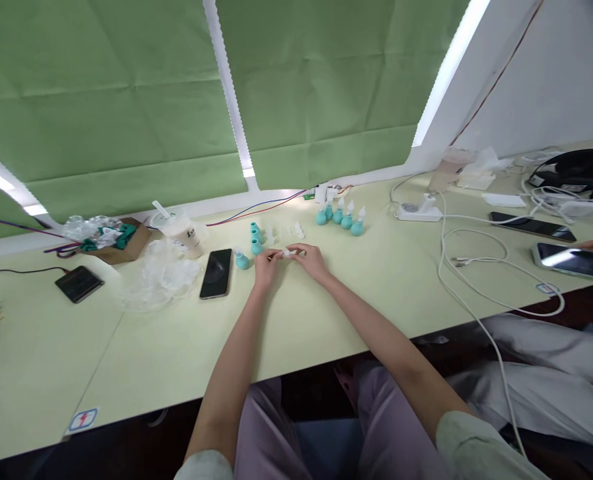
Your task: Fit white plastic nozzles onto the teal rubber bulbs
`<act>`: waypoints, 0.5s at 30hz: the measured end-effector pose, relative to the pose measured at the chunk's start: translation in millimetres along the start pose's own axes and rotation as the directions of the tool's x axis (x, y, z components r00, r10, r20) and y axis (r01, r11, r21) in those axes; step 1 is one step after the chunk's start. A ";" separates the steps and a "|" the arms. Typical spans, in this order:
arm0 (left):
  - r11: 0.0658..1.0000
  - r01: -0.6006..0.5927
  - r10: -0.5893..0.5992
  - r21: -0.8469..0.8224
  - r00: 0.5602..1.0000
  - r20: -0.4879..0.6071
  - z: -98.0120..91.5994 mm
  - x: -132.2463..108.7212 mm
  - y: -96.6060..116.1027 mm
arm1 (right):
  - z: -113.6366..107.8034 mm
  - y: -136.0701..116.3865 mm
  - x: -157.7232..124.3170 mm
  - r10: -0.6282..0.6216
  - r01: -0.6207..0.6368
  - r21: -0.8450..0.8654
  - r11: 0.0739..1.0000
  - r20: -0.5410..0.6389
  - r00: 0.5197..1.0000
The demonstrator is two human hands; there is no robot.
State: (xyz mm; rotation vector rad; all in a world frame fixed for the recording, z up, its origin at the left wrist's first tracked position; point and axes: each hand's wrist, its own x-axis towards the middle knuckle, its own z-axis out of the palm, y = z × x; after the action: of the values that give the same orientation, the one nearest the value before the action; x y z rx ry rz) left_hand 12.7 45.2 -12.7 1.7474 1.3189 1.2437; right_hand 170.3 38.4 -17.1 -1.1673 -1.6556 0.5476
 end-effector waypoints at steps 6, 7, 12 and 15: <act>0.957 0.032 0.006 -0.288 0.991 0.130 -1.8 3.5 -2.4 | -3.0 -11.2 -3.4 -0.054 0.058 0.026 0.998 -0.123 0.991; 0.947 0.047 0.003 -0.317 0.988 0.154 -2.2 3.4 -2.2 | -3.1 -13.4 -4.2 -0.072 0.074 0.012 0.997 -0.142 0.987; 0.926 0.115 -0.009 -0.359 0.959 0.284 -3.7 1.7 -1.2 | -2.8 -18.7 -6.8 -0.124 0.124 -0.013 0.992 -0.175 0.977; 0.935 0.124 -0.028 -0.333 0.960 0.280 -3.9 1.5 -4.3 | -4.0 -20.0 -8.2 -0.125 0.121 -0.038 0.992 -0.137 0.983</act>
State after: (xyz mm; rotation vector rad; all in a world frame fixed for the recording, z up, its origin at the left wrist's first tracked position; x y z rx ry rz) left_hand 7.6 47.8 -14.5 1.5318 0.9335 1.0722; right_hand 165.5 21.8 -3.5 -1.0908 -1.6078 0.3562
